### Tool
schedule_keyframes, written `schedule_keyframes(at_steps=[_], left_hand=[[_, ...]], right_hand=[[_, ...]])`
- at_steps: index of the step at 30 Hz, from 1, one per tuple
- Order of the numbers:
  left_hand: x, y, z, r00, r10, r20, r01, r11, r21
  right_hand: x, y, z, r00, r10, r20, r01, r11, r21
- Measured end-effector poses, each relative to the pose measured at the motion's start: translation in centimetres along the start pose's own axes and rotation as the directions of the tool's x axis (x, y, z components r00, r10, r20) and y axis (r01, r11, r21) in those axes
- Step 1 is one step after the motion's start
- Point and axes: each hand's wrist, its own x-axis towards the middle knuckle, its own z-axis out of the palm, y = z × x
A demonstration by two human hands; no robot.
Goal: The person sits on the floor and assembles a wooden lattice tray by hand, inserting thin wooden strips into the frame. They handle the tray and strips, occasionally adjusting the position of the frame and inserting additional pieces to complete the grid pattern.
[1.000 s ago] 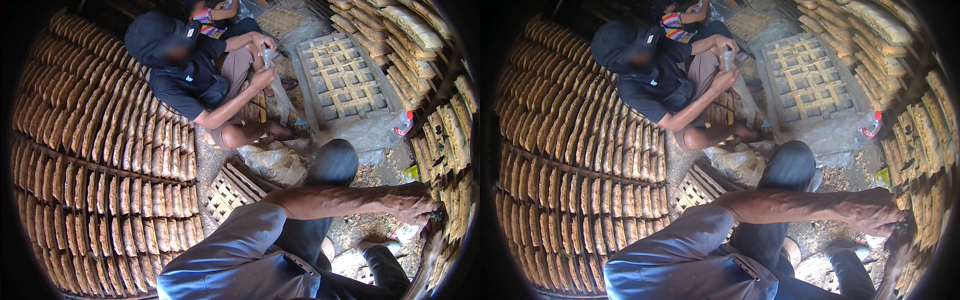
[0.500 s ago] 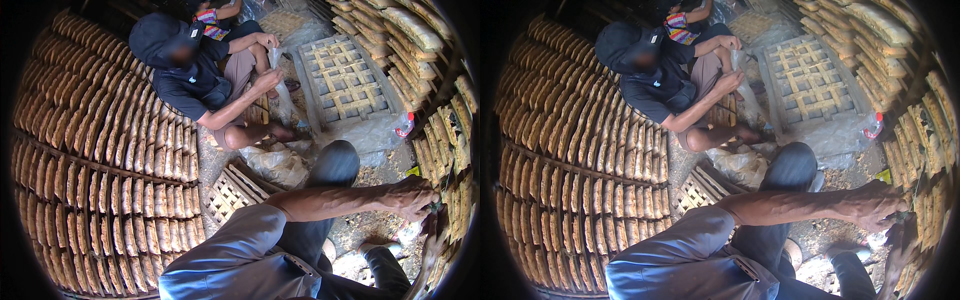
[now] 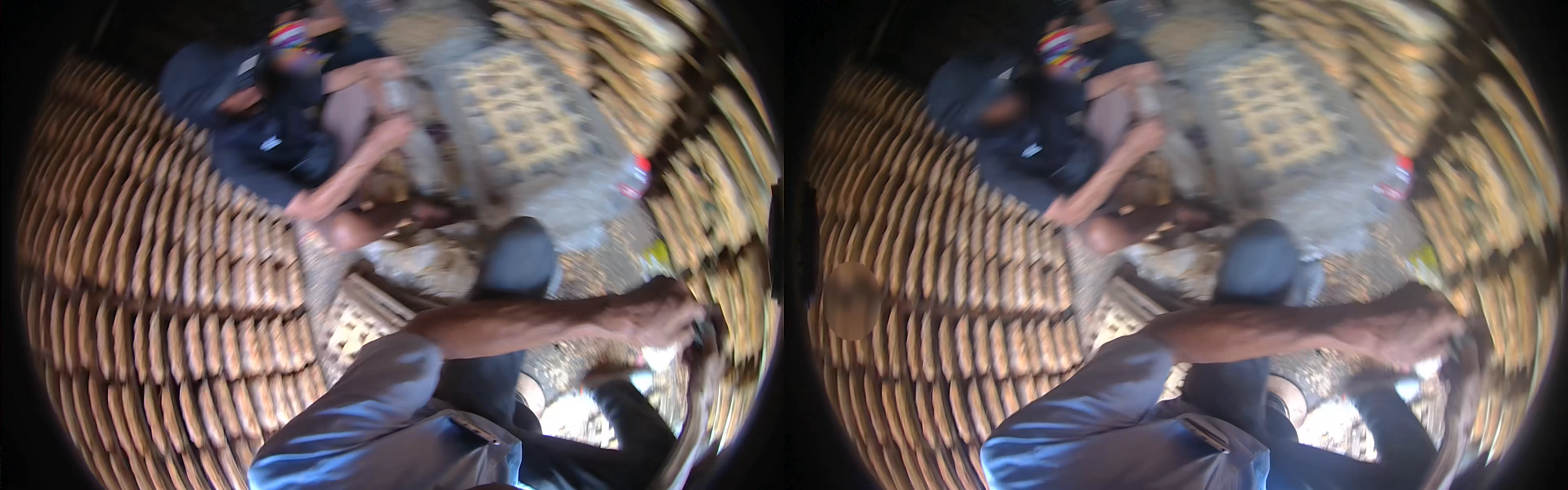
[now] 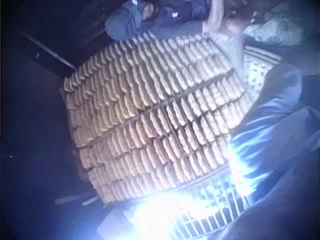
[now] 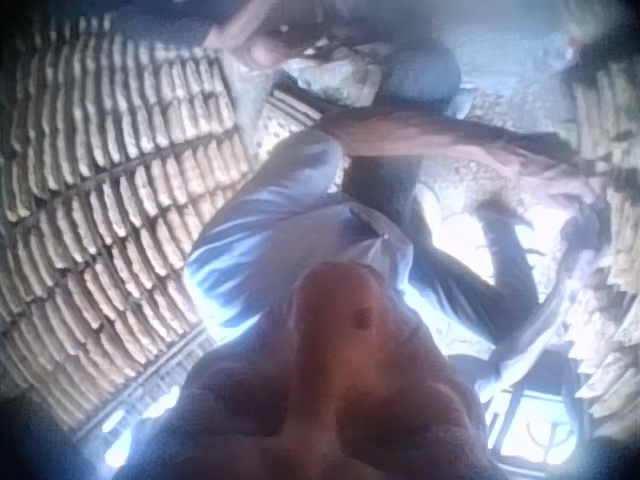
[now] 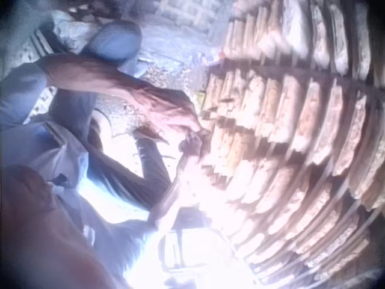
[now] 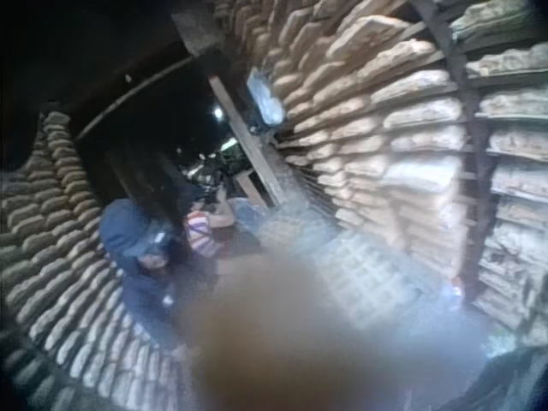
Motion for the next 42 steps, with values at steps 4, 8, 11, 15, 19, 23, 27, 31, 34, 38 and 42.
schedule_keyframes(at_steps=[4, 8, 11, 15, 19, 23, 27, 31, 34, 38, 42], left_hand=[[-0.7, -2.6, -0.4, 0.952, -0.036, -0.304, 0.042, 0.999, 0.011], [0.1, -2.0, -2.3, 0.916, -0.368, -0.160, 0.208, 0.775, -0.596], [0.6, 0.5, -2.8, 0.851, -0.524, 0.010, 0.401, 0.638, -0.657], [0.4, -0.5, -1.4, 0.880, -0.433, 0.197, 0.445, 0.602, -0.663], [0.2, -1.3, -1.4, 0.907, -0.420, -0.021, 0.282, 0.645, -0.710], [0.3, -1.9, -2.2, 0.898, -0.429, -0.096, 0.293, 0.748, -0.595], [0.1, -1.6, -2.3, 0.912, -0.403, 0.076, 0.384, 0.776, -0.500], [-0.4, -1.4, -2.0, 0.924, -0.370, 0.093, 0.361, 0.770, -0.526], [-0.2, -2.6, -2.3, 0.964, -0.267, -0.009, 0.261, 0.951, -0.163], [-1.2, -4.9, 0.2, 0.942, 0.001, -0.335, -0.023, 0.998, -0.061], [-0.7, -6.6, 0.5, 0.913, -0.049, -0.404, -0.013, 0.989, -0.150]], right_hand=[[0.5, -4.1, 0.9, 0.961, 0.082, 0.265, -0.080, 0.997, -0.017], [0.6, -5.0, 0.9, 0.941, -0.037, 0.336, -0.025, 0.983, 0.181], [0.8, -4.6, 0.4, 0.916, -0.103, 0.389, -0.038, 0.940, 0.338], [0.2, -4.4, 1.0, 0.884, -0.146, 0.444, -0.022, 0.936, 0.351], [-0.3, -5.3, 0.8, 0.852, -0.203, 0.482, 0.271, 0.960, -0.076], [-0.4, -5.2, -0.5, 0.836, -0.442, 0.325, 0.547, 0.724, -0.421], [-0.4, -5.6, -0.4, 0.746, -0.631, 0.211, 0.627, 0.562, -0.540], [-0.2, -5.3, -0.8, 0.632, -0.623, 0.461, 0.746, 0.327, -0.580], [-0.2, -4.3, -0.3, 0.749, -0.571, 0.336, 0.653, 0.553, -0.518], [0.2, -3.1, -0.2, 0.790, -0.561, 0.249, 0.595, 0.602, -0.532], [1.9, -2.3, -2.4, 0.770, -0.595, 0.231, 0.622, 0.619, -0.480]])
